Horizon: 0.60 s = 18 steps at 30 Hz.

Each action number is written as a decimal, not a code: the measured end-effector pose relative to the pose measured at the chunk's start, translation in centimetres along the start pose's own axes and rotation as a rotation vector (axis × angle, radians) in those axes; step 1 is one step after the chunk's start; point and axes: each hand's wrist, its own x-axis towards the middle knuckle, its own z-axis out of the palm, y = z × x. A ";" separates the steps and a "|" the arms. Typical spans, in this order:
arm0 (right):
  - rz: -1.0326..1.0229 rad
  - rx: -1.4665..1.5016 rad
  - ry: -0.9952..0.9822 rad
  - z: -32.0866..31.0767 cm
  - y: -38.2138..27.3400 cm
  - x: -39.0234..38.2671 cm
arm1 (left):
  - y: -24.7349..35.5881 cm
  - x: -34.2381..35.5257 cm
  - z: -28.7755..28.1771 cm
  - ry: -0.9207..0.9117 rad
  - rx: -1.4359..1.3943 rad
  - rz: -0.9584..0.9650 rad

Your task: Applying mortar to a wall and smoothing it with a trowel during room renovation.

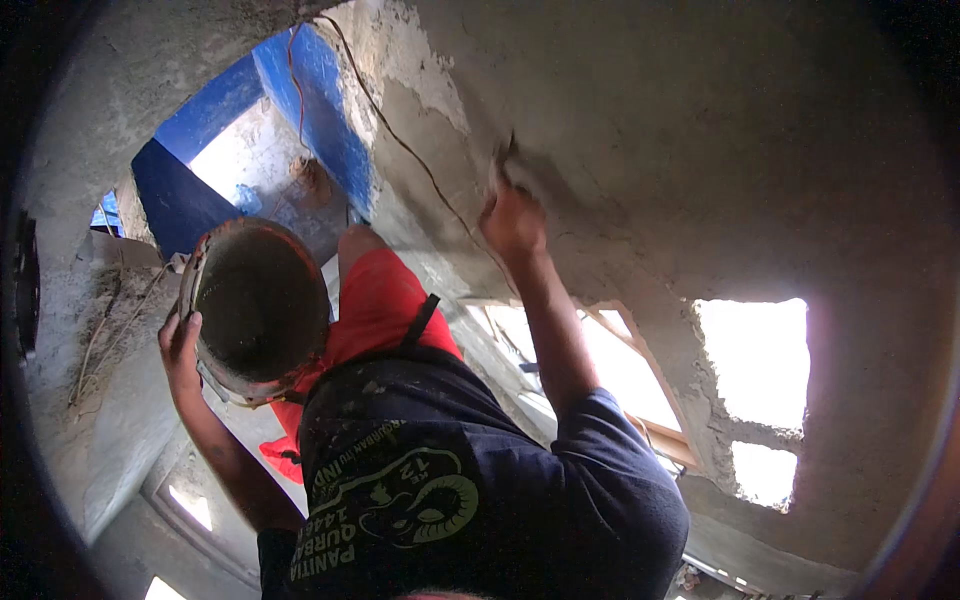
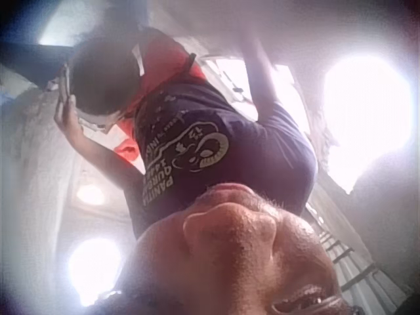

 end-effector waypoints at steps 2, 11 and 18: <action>0.039 0.013 -0.076 2.3 0.6 -2.1 | 0.4 -0.4 0.2 0.014 -0.007 0.003; 0.051 0.010 -0.009 -0.9 -1.9 1.3 | 0.3 -0.7 -0.4 -0.001 -0.052 0.051; 0.100 0.061 -0.060 -0.2 -0.1 -5.1 | -0.4 -1.0 0.0 0.042 -0.072 0.021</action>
